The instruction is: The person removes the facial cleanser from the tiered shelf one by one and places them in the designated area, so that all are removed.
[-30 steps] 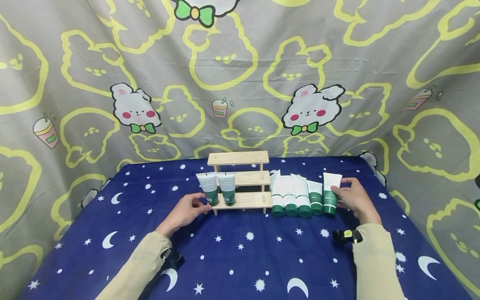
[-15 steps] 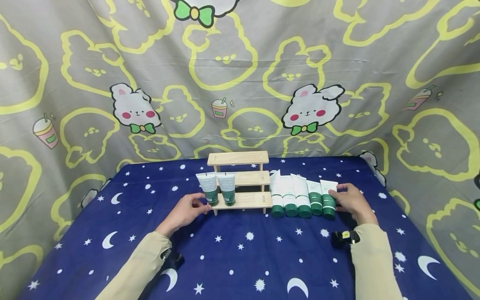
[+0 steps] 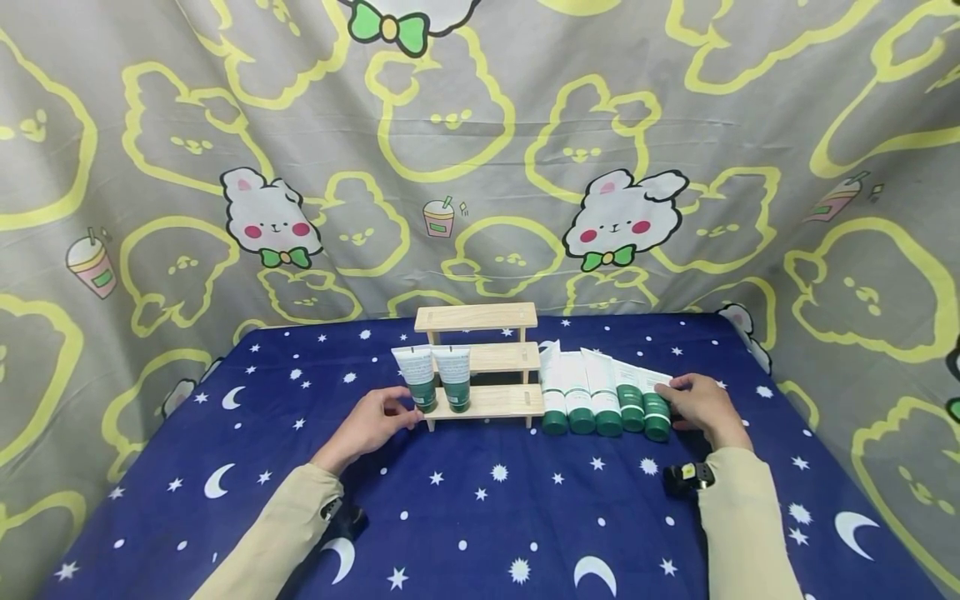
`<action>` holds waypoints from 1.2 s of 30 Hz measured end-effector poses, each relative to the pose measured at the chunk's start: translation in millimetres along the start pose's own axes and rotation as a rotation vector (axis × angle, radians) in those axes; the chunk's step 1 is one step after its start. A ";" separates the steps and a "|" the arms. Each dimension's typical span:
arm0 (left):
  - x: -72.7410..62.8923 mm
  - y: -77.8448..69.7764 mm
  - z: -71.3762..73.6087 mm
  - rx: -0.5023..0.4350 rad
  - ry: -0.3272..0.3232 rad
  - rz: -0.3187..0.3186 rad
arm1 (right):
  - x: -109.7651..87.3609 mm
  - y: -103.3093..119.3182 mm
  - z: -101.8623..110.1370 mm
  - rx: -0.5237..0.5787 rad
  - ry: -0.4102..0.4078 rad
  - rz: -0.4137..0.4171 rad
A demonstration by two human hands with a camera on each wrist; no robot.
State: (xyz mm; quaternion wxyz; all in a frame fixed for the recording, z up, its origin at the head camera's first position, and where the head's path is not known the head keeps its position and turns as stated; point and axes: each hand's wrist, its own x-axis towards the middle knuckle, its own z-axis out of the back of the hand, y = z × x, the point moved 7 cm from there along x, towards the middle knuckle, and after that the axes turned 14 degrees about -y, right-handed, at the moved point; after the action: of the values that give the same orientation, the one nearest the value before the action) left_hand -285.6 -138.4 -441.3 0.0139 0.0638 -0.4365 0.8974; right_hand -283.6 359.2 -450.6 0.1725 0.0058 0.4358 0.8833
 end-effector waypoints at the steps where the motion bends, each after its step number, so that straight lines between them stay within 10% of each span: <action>1: 0.1 -0.1 -0.1 0.000 0.000 -0.001 | -0.3 -0.4 0.1 -0.005 0.001 0.005; 14: -0.2 -0.9 -0.9 -0.001 0.012 -0.004 | -8.1 13.5 15.0 -0.086 -0.122 0.096; 23: -0.4 1.2 -1.3 0.004 0.019 0.019 | -20.8 66.1 24.5 -0.020 -0.351 0.273; 36: -0.7 -0.3 -0.4 0.002 0.016 0.034 | -65.6 139.1 25.4 0.131 -0.448 0.481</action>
State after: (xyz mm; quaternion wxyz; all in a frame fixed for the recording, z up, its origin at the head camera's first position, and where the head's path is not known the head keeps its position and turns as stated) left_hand -284.9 -137.8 -441.4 0.0024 0.0491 -0.4364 0.8984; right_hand -259.5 280.4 -318.3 0.0498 0.3138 0.4291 0.8456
